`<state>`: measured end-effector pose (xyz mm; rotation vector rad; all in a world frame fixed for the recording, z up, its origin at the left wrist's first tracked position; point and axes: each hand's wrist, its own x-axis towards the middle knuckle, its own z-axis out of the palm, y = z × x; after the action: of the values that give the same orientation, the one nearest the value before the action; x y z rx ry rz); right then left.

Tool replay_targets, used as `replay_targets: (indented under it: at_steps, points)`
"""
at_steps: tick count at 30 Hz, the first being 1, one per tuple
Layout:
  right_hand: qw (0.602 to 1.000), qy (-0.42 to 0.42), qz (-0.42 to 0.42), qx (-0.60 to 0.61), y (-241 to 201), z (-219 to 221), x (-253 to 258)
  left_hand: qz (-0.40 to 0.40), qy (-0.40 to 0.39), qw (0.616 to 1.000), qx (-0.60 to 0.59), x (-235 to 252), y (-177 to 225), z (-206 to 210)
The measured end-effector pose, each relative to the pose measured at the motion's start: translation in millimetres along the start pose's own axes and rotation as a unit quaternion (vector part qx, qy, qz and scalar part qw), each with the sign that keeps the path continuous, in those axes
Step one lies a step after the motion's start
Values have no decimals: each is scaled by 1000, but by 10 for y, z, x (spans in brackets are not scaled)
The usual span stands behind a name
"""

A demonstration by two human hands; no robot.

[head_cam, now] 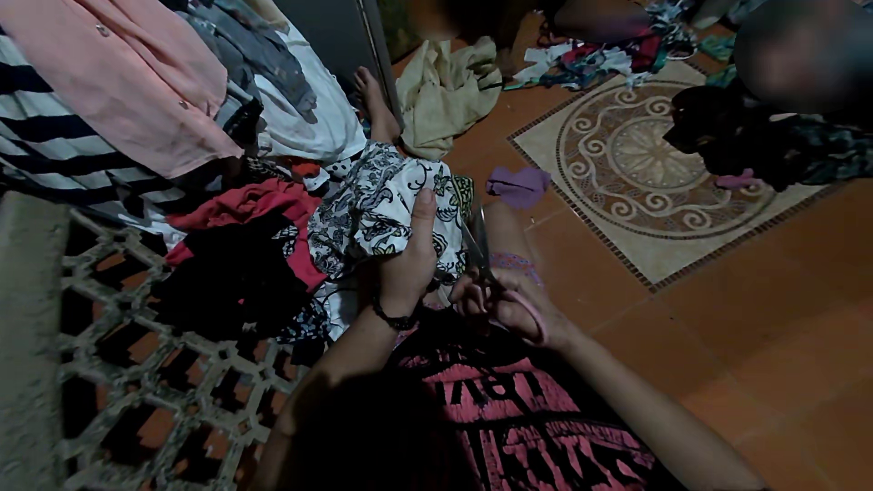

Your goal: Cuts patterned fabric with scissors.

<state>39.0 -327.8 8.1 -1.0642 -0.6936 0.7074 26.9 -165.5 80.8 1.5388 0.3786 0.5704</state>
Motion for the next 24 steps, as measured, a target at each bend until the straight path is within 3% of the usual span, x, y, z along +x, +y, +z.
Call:
replay_targets:
  at_steps: [10, 24]
  points:
    - [997, 70, 5, -27, -95, 57, 74, 117, -31, 983, 138, -35, -70, -33]
    - [995, 90, 3, -35, -55, 48, 76, 161, -30, 977, 139, -14, -121, -25]
